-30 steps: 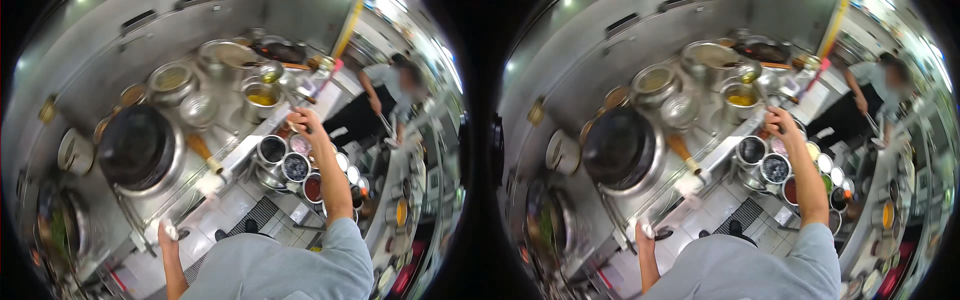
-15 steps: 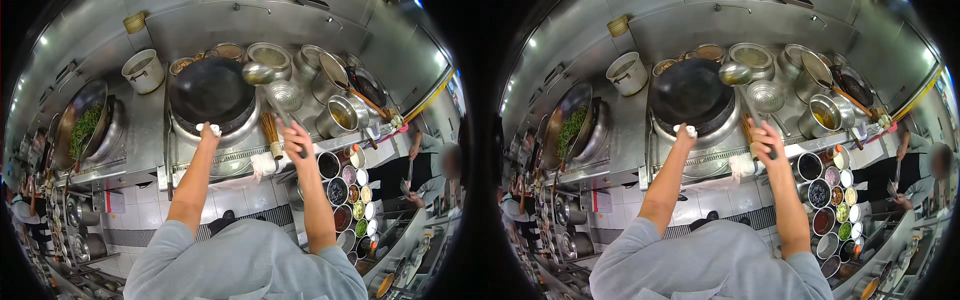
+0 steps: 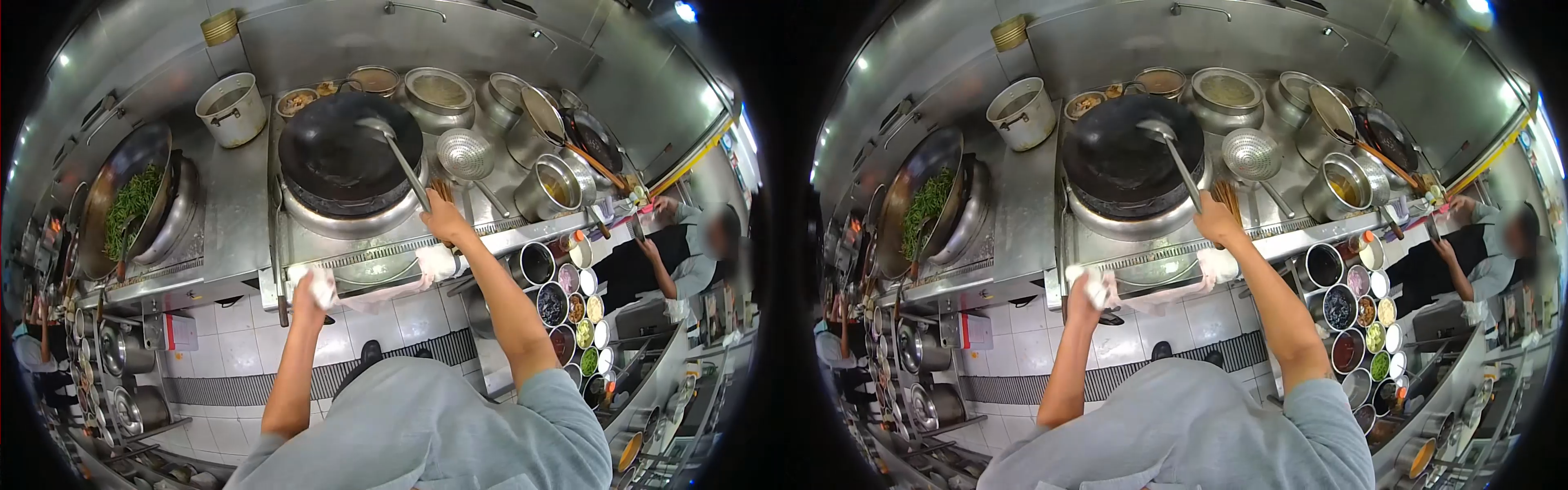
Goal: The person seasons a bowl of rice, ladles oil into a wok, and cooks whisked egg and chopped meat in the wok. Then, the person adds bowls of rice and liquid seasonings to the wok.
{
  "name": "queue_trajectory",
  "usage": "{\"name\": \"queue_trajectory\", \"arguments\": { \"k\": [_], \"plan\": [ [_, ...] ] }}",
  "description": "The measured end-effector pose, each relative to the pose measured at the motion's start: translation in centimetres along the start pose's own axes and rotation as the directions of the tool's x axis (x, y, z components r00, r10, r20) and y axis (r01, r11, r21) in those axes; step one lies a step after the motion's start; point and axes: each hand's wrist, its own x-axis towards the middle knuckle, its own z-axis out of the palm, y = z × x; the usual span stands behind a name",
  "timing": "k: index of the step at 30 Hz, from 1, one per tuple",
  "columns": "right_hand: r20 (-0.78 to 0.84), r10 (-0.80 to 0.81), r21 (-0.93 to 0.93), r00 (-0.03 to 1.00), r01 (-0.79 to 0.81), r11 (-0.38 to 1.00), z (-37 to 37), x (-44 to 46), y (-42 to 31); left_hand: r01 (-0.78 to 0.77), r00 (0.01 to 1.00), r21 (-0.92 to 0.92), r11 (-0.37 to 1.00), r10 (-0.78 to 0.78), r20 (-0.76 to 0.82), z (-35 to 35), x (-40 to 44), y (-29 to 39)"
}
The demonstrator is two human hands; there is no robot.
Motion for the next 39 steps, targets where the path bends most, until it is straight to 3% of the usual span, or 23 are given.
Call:
{"name": "queue_trajectory", "arguments": {
  "k": [2,4,6,7,10,14,21,22,24,25,26,28,30,31,32,34,35,36,37,38,39],
  "plan": [
    [0.214,0.120,0.499,0.969,-0.214,0.840,-2.2,-1.1,-2.0,0.034,0.991,0.010,0.999,-0.033,-0.126,-3.1,-3.5,0.1],
    [0.255,0.148,0.531,0.955,-0.266,0.805,-2.4,-1.7,-2.7,0.079,0.990,0.022,0.997,-0.076,-0.119,-6.2,-5.2,-0.4],
    [0.096,0.131,0.146,0.987,-0.144,0.979,-0.7,-1.6,-2.8,0.120,0.986,0.048,0.992,-0.114,-0.122,-7.3,-5.8,-1.0],
    [-0.006,0.005,-0.165,1.000,-0.006,0.986,2.1,-0.3,0.0,0.135,0.984,0.065,0.989,-0.126,-0.128,-7.1,-5.7,-1.5],
    [0.005,0.012,-0.384,1.000,-0.009,0.923,4.7,-0.2,0.7,0.162,0.984,0.107,0.981,-0.152,-0.093,-6.4,-5.6,-2.3],
    [0.006,0.077,-0.291,0.997,-0.072,0.954,6.3,-1.7,-0.3,0.202,0.975,0.148,0.968,-0.184,-0.126,-6.9,-5.7,-3.5],
    [0.244,0.230,0.171,0.942,-0.275,0.946,3.9,-1.8,0.5,0.267,0.951,0.275,0.924,-0.206,-0.230,-9.3,-6.1,-5.9],
    [0.286,0.235,0.224,0.929,-0.304,0.926,4.0,-2.2,0.6,0.223,0.966,0.424,0.878,-0.140,-0.218,-10.6,-6.0,-7.0],
    [0.315,0.196,0.309,0.929,-0.296,0.904,3.8,-2.3,1.2,0.122,0.987,0.687,0.716,-0.014,-0.161,-10.7,-6.3,-7.7],
    [0.325,0.176,0.349,0.929,-0.291,0.891,3.7,-2.2,1.4,-0.054,0.994,0.928,0.368,0.110,0.015,-10.8,-6.8,-8.1],
    [0.304,0.167,0.317,0.938,-0.265,0.911,3.9,-2.0,1.5,-0.019,1.000,0.999,0.030,0.013,0.018,-11.2,-7.7,-8.2],
    [0.256,0.146,0.245,0.956,-0.210,0.947,4.8,-1.3,2.1,0.054,0.990,0.976,-0.211,-0.116,-0.080,-14.7,-8.3,-10.4],
    [0.048,0.017,0.253,0.999,-0.028,0.967,5.2,0.3,3.4,0.086,0.962,0.975,-0.206,-0.238,-0.135,-31.5,-6.7,-17.4],
    [-0.053,-0.039,0.248,0.998,0.051,0.967,5.6,0.7,3.6,0.030,0.971,0.936,-0.351,-0.211,-0.110,-33.9,-7.4,-18.6],
    [0.061,0.028,0.464,0.998,-0.053,0.884,4.2,0.0,2.8,-0.017,0.979,0.872,-0.490,-0.184,-0.084,-35.8,-8.3,-19.5],
    [0.316,0.071,0.755,0.946,-0.296,0.586,-1.4,-2.8,-0.1,0.156,0.988,0.981,0.119,-0.023,-0.154,-29.5,-9.5,-17.2],
    [0.343,0.060,0.860,0.938,-0.338,0.383,-1.7,-3.0,-0.4,0.147,0.981,0.898,0.415,0.057,-0.187,-23.6,-10.7,-14.9],
    [0.342,0.065,0.854,0.938,-0.339,0.396,-0.3,-1.9,1.0,0.201,0.940,0.654,0.729,0.045,-0.339,-25.7,-8.7,-16.1],
    [0.208,0.107,0.630,0.972,-0.217,0.746,0.2,-2.2,0.6,0.151,0.941,0.562,0.813,0.057,-0.334,-22.3,-8.4,-14.3],
    [0.191,0.145,0.641,0.971,-0.236,0.731,0.4,-3.2,-0.6,0.105,0.955,0.547,0.830,0.070,-0.289,-19.0,-7.3,-11.7],
    [0.174,0.183,0.653,0.967,-0.253,0.714,0.5,-4.1,-1.9,-0.012,0.983,0.291,0.957,0.065,-0.174,-19.4,-3.8,-11.4]
  ]
}}
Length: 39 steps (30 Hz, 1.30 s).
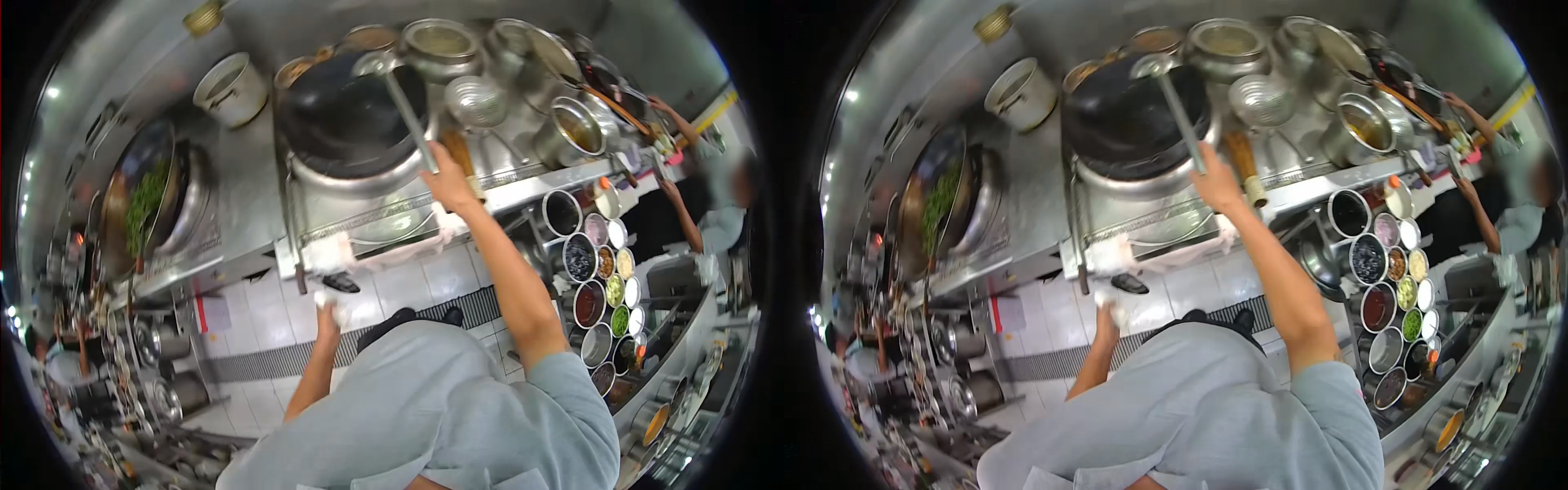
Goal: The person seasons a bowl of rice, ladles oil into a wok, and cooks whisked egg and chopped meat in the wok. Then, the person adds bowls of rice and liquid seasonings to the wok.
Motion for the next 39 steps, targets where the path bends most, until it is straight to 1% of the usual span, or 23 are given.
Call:
{"name": "queue_trajectory", "arguments": {
  "k": [1,3,4,5,9,10,11,12,13,14,15,16,17,19,20,21,23,25,28,31,34,36,39],
  "plan": [
    [-0.039,0.017,0.022,0.999,-0.016,1.000,0.9,-1.0,-0.6,-0.077,0.996,0.096,0.992,0.081,-0.041,2.3,1.1,3.2],
    [0.105,-0.057,0.348,0.993,0.017,0.937,1.3,-1.0,1.0,-0.208,0.978,0.461,0.862,0.173,0.116,4.6,3.6,8.3],
    [0.115,-0.059,0.397,0.992,0.009,0.918,1.9,-1.1,0.4,-0.454,0.865,0.803,0.386,0.408,0.293,3.8,6.8,8.5],
    [0.116,-0.058,0.448,0.992,0.000,0.894,2.3,-1.6,-0.7,-0.421,0.799,0.894,0.153,0.530,0.285,6.4,5.9,10.5],
    [0.241,-0.154,0.775,0.958,-0.095,0.624,1.7,-1.5,-1.9,-0.445,0.794,0.895,-0.031,0.448,0.411,9.6,7.6,13.4],
    [0.361,-0.275,0.898,0.891,-0.253,0.360,1.5,-0.8,-0.9,-0.514,0.750,0.852,-0.101,0.429,0.503,7.8,10.0,11.0],
    [0.391,-0.264,0.903,0.882,-0.311,0.298,1.3,-0.2,-0.1,-0.428,0.821,0.898,-0.103,0.371,0.434,8.7,9.6,10.8],
    [0.126,-0.107,0.703,0.986,-0.013,0.712,2.3,-1.2,-0.5,-0.404,0.827,0.906,-0.126,0.373,0.421,8.1,9.7,10.0],
    [-0.156,-0.040,0.217,0.987,0.074,0.973,4.4,-1.6,-0.4,-0.390,0.824,0.909,-0.146,0.385,0.416,7.9,10.5,9.4],
    [-0.302,-0.135,0.140,0.944,0.184,0.973,5.5,-1.9,1.4,-0.380,0.827,0.913,-0.148,0.387,0.407,8.6,10.0,9.8],
    [-0.268,-0.049,0.199,0.962,0.105,0.974,4.9,-4.4,0.8,-0.381,0.831,0.910,-0.160,0.373,0.413,8.9,8.7,10.8],
    [-0.288,-0.055,0.308,0.956,0.147,0.940,4.6,-5.5,2.5,-0.352,0.827,0.880,-0.319,0.334,0.452,9.1,7.6,11.8],
    [-0.308,-0.062,0.410,0.949,0.191,0.892,4.1,-6.7,4.2,-0.341,0.844,0.899,-0.274,0.332,0.421,7.8,8.2,10.8],
    [-0.175,0.021,0.792,0.984,0.128,0.597,2.1,-12.6,2.4,-0.364,0.768,0.846,-0.389,0.389,0.509,9.7,3.6,11.6],
    [-0.177,-0.058,0.741,0.982,0.172,0.649,0.7,-15.0,3.4,-0.514,0.421,0.665,-0.542,0.516,0.746,8.3,5.2,9.3],
    [-0.262,-0.207,0.738,0.943,0.334,0.587,0.1,-18.0,4.5,-0.679,0.499,0.628,-0.380,0.389,0.774,11.5,2.0,10.6],
    [-0.285,-0.259,0.844,0.923,0.369,0.388,-2.0,-24.8,4.7,-0.927,0.245,0.309,-0.211,0.284,0.927,16.2,-2.4,7.1],
    [-0.341,-0.340,0.875,0.876,0.428,0.225,-1.8,-29.9,7.0,-0.958,0.239,0.238,0.162,-0.016,0.971,19.0,-4.1,2.8],
    [-0.547,-0.107,0.757,0.830,0.545,0.361,-0.5,-41.0,10.7,-0.892,-0.027,0.146,0.428,-0.373,0.928,25.0,-12.7,-1.0],
    [-0.740,0.071,0.614,0.669,0.629,0.477,2.1,-52.3,14.0,-0.919,-0.308,0.008,0.394,-0.733,0.607,29.7,-17.8,-5.9],
    [-0.851,0.310,0.523,0.424,0.620,0.585,5.4,-62.8,17.1,-0.891,-0.449,-0.133,0.434,-0.794,0.410,33.2,-26.6,-10.6],
    [-0.839,0.508,0.480,0.194,0.704,0.524,7.6,-68.1,18.4,-0.820,-0.572,-0.180,0.543,-0.759,0.311,35.0,-33.2,-14.1],
    [-0.827,0.561,0.338,-0.029,0.772,0.538,10.0,-74.9,21.3,-0.698,-0.715,-0.234,0.676,-0.667,0.208,37.7,-43.9,-19.8]
  ]
}}
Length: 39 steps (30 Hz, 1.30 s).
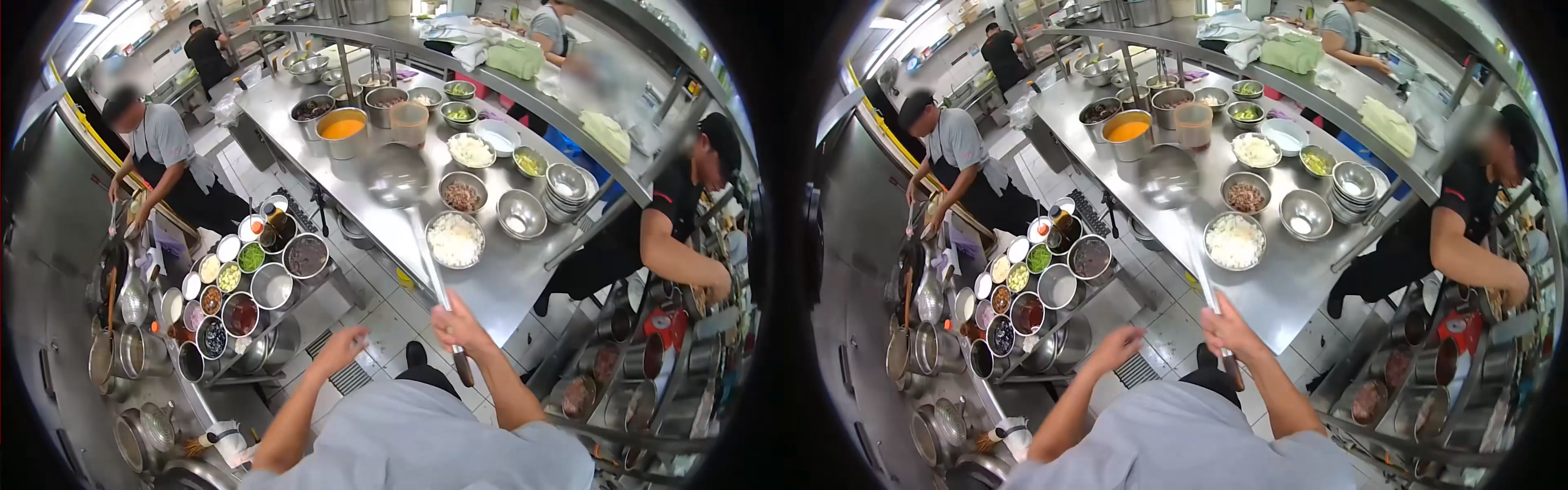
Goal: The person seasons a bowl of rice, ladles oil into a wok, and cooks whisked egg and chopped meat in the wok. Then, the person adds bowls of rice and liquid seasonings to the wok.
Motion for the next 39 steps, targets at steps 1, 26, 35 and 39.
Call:
{"name": "queue_trajectory", "arguments": {
  "k": [1,26,35,39],
  "plan": [
    [-0.071,-0.039,0.031,0.997,0.041,0.999,-2.0,0.2,-0.8,-0.102,0.995,0.005,0.995,0.102,-0.019,-0.2,4.4,0.6],
    [-0.194,-0.038,0.142,0.980,0.067,0.988,-7.9,13.6,-12.7,-0.034,0.992,-0.137,0.990,0.016,-0.129,1.3,48.3,-6.8],
    [0.013,0.008,-0.153,1.000,-0.006,0.988,1.2,34.7,-21.6,0.083,0.753,-0.579,0.811,-0.431,-0.496,-18.8,38.7,-12.2],
    [-0.097,0.010,-0.585,0.995,-0.065,0.808,3.7,41.2,-22.2,0.052,0.708,-0.700,0.713,-0.520,-0.477,-24.3,37.7,-13.8]
  ]
}}
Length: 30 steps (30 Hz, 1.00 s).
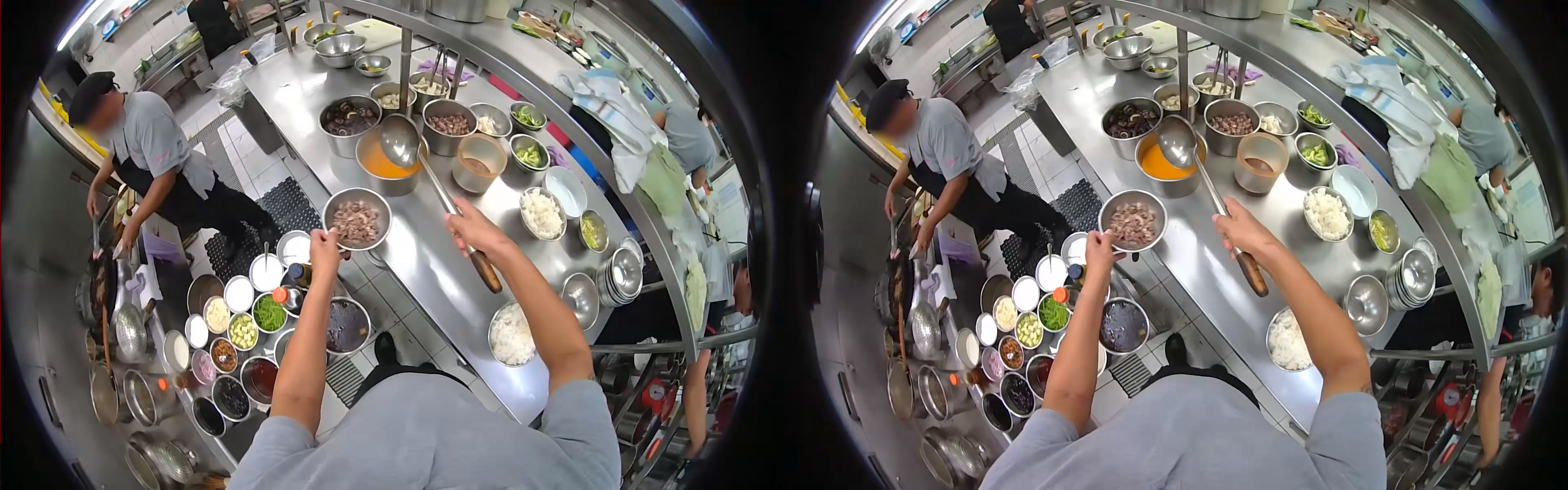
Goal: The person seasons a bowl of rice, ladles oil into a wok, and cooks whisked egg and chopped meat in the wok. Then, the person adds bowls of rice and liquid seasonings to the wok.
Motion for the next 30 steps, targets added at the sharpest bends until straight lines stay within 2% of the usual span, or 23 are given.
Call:
{"name": "queue_trajectory", "arguments": {
  "k": [1,5,8,11,14,20,23,24,26,29,30],
  "plan": [
    [-0.035,0.006,-0.116,0.999,-0.010,0.993,0.3,1.0,-0.5,-0.002,1.000,-0.014,1.000,0.002,-0.021,-0.6,0.8,0.1],
    [-0.047,0.114,-0.210,0.992,-0.122,0.970,1.1,2.7,-2.7,0.018,0.998,-0.110,0.994,-0.025,-0.062,-2.1,2.8,1.2],
    [0.140,0.178,0.163,0.974,-0.200,0.966,0.0,5.5,-1.4,0.060,0.995,-0.155,0.986,-0.072,-0.068,-2.6,4.1,1.1],
    [0.217,0.169,0.351,0.961,-0.239,0.905,0.3,6.2,-1.3,0.042,0.996,-0.171,0.984,-0.055,-0.072,-2.7,4.3,1.6],
    [0.094,0.185,0.158,0.978,-0.198,0.967,2.0,5.6,-2.6,0.045,0.996,-0.178,0.983,-0.058,-0.067,-2.6,4.6,1.7],
    [0.036,0.234,0.097,0.972,-0.237,0.967,3.5,6.6,-3.3,0.070,0.995,-0.181,0.981,-0.081,-0.056,-2.3,4.9,1.8],
    [0.113,0.246,0.123,0.963,-0.259,0.958,2.9,7.4,-3.5,0.076,0.995,-0.158,0.985,-0.085,-0.053,-2.3,5.3,1.6],
    [0.146,0.247,0.200,0.958,-0.273,0.941,2.5,7.5,-3.8,0.073,0.995,-0.159,0.985,-0.082,-0.051,-2.2,5.5,1.4],
    [0.210,0.244,0.351,0.947,-0.306,0.885,1.7,7.4,-3.9,0.073,0.996,-0.159,0.985,-0.080,-0.038,-2.2,5.4,1.4],
    [0.447,0.129,0.740,0.885,-0.448,0.502,0.1,6.7,-2.3,0.069,0.997,-0.176,0.982,-0.072,-0.015,-2.3,5.3,2.1],
    [0.424,0.090,0.781,0.901,-0.414,0.467,0.0,5.7,-2.4,0.065,0.998,-0.185,0.981,-0.068,-0.009,-2.4,5.3,2.3]
  ]
}}
